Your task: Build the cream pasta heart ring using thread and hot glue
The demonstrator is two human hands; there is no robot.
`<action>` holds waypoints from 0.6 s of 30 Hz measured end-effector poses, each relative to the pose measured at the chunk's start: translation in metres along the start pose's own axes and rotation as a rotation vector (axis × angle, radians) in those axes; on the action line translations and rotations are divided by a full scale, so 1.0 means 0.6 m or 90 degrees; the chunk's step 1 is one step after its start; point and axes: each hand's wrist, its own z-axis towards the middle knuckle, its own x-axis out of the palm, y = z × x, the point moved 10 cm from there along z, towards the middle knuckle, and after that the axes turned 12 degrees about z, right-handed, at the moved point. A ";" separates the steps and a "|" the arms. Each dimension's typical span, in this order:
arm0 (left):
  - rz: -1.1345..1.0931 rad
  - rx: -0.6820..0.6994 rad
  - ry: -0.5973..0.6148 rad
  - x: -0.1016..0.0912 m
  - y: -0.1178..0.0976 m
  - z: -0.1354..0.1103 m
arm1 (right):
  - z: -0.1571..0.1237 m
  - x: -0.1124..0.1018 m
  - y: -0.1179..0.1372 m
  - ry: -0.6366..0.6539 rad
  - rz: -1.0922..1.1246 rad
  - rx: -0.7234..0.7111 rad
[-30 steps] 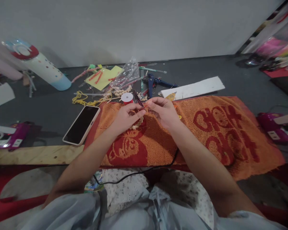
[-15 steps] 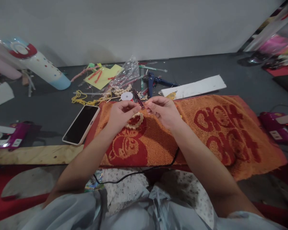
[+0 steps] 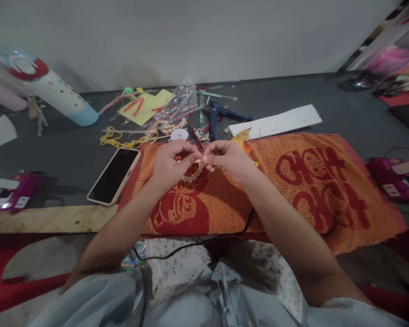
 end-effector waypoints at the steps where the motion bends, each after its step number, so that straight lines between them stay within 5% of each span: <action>1: 0.014 0.018 0.005 0.000 -0.005 0.000 | -0.001 0.001 -0.001 0.002 -0.003 0.006; 11: -0.012 0.095 0.029 0.001 -0.025 0.001 | -0.005 0.012 -0.013 0.076 -0.050 0.071; 18: -0.106 -0.042 0.100 0.025 0.006 0.001 | -0.008 0.014 -0.017 0.075 -0.022 0.086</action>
